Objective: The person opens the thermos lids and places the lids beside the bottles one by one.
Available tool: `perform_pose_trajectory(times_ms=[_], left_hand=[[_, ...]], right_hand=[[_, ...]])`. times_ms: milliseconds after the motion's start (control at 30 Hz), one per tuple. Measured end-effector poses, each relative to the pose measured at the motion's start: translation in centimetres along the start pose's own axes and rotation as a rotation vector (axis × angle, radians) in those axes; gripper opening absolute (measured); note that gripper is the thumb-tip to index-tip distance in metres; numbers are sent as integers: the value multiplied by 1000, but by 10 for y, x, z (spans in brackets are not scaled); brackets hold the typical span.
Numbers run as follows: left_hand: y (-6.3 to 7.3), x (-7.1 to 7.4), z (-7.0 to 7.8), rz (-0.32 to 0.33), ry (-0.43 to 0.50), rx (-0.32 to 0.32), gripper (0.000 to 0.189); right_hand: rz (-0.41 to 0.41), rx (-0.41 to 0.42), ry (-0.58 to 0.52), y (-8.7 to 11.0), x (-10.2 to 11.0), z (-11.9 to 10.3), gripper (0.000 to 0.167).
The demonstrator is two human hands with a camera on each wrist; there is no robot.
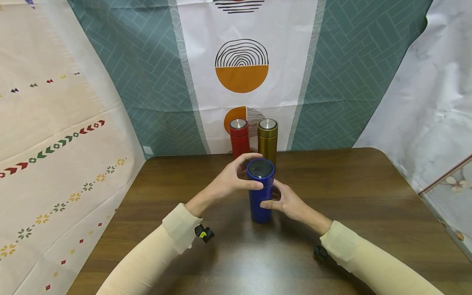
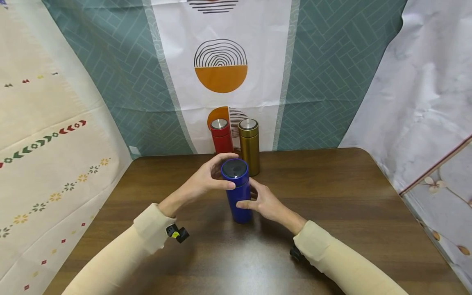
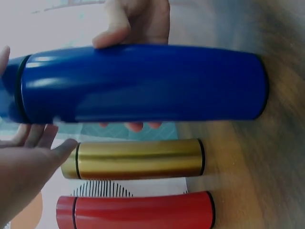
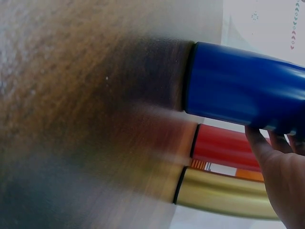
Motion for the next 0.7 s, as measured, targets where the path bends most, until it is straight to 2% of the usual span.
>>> perform_pose_trajectory(times_ms=[133, 200, 300, 467, 533, 700], left_hand=[[0, 2, 0, -62, 1, 10, 71], [0, 3, 0, -74, -2, 9, 68], [-1, 3, 0, -45, -4, 0, 64], [-1, 0, -3, 41, 35, -17, 63], [-1, -1, -3, 47, 42, -15, 66], [0, 0, -3, -56, 6, 4, 75]], right_hand=[[-2, -8, 13, 0, 0, 0, 72], [-4, -12, 23, 0, 0, 0, 72], [-5, -15, 28, 0, 0, 1, 73], [-2, -6, 20, 0, 0, 1, 73], [-1, -3, 18, 0, 0, 1, 72], [-4, -10, 26, 0, 0, 0, 73]])
Point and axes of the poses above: each hand's wrist, its own y-axis away from the middle knuckle, its own x-axis out of the back of the hand, z = x × y, the point moved 6 cm from there along -y, towards the middle knuckle, and after that the axes turned 7 degrees about y, right-handed, at the moved point
